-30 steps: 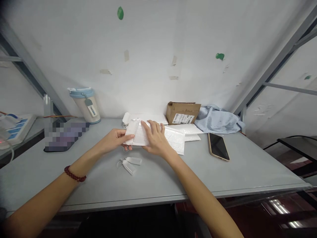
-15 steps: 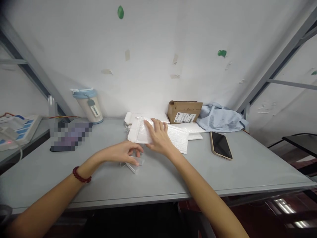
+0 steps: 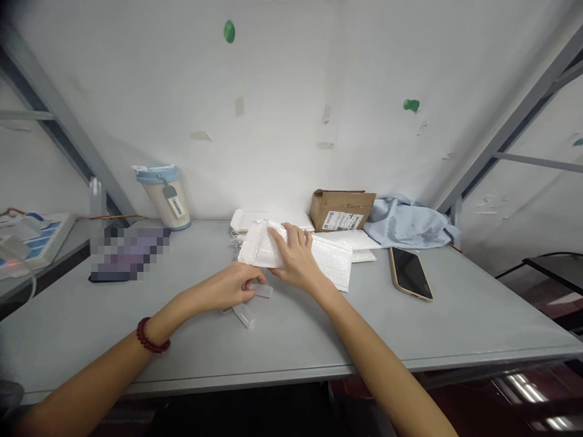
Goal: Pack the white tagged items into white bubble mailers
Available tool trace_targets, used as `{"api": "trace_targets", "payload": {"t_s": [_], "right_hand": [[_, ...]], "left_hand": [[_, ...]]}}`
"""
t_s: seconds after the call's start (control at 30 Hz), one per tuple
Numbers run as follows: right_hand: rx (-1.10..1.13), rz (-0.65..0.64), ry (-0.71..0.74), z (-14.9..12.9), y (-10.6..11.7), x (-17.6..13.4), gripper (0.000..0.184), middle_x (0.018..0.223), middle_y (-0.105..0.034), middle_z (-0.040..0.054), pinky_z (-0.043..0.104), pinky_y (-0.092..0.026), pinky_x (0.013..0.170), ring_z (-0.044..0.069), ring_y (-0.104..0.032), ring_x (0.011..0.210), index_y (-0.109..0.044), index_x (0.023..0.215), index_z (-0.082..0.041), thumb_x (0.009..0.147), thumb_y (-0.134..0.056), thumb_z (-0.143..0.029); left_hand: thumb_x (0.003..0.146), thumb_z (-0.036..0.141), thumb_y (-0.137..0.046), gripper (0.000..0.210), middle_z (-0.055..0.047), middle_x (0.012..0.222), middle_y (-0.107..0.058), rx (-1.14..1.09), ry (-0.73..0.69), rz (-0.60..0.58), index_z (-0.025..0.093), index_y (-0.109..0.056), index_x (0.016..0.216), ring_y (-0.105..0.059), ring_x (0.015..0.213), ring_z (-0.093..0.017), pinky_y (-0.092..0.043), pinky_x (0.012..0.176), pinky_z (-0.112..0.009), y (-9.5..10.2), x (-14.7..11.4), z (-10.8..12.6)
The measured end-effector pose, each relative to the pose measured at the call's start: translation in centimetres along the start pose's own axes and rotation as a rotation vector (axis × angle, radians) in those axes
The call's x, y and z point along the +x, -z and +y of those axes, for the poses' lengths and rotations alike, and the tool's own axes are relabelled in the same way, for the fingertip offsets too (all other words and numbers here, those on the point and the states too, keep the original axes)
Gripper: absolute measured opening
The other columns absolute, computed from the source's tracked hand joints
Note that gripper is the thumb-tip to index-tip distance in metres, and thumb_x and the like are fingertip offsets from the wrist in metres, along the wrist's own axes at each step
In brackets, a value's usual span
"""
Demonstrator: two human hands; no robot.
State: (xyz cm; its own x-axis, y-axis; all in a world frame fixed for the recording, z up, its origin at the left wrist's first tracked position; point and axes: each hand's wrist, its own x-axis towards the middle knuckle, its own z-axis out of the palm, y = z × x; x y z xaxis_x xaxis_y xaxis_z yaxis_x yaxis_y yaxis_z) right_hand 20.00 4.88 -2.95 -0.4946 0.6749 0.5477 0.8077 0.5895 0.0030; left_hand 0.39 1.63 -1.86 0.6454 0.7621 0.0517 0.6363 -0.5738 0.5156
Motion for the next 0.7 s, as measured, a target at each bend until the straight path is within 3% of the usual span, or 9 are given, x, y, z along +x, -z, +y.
{"api": "trace_targets", "payload": {"t_s": [0.23,0.4,0.53,0.7], "right_hand": [[0.001,0.039,-0.036,0.8,0.2,0.0,0.076,0.135,-0.032,0.0175,0.050,-0.024,0.100,0.032,-0.030,0.124,-0.028,0.139,-0.020,0.076,-0.059,-0.048],[-0.013,0.044,-0.030,0.9,-0.2,0.0,0.076,0.134,-0.033,0.0183,0.050,-0.024,0.100,0.032,-0.030,0.124,-0.030,0.138,-0.018,0.074,-0.063,-0.044],[-0.020,0.064,-0.053,1.0,-0.4,0.1,0.076,0.134,-0.033,0.0186,0.050,-0.025,0.099,0.033,-0.031,0.123,-0.030,0.137,-0.020,0.074,-0.063,-0.046],[-0.034,0.046,-0.063,1.0,-0.4,0.1,0.073,0.133,-0.034,0.0179,0.049,-0.027,0.098,0.033,-0.032,0.122,-0.031,0.137,-0.021,0.075,-0.062,-0.044]], "left_hand": [[0.075,0.017,-0.052,0.022,-0.004,0.092,-0.064,0.044,-0.082,-0.012,0.018,-0.063,0.095,-0.056,0.086,-0.019,-0.044,0.077,-0.030,-0.8,0.1,-0.4],[0.077,0.019,-0.055,0.023,-0.004,0.091,-0.064,-0.013,-0.096,0.030,0.018,-0.063,0.099,-0.057,0.080,-0.018,-0.045,0.072,-0.029,-1.0,0.2,0.0],[0.075,0.023,-0.061,0.032,-0.001,0.083,-0.063,-0.240,-0.075,0.106,0.020,-0.062,0.107,-0.055,0.069,-0.013,-0.048,0.065,-0.026,0.1,-0.1,1.2],[0.077,0.029,-0.063,0.031,-0.003,0.098,-0.065,-0.562,-0.026,0.304,0.021,-0.064,0.106,-0.060,0.078,-0.014,-0.052,0.072,-0.028,1.7,-0.4,2.2]]}}
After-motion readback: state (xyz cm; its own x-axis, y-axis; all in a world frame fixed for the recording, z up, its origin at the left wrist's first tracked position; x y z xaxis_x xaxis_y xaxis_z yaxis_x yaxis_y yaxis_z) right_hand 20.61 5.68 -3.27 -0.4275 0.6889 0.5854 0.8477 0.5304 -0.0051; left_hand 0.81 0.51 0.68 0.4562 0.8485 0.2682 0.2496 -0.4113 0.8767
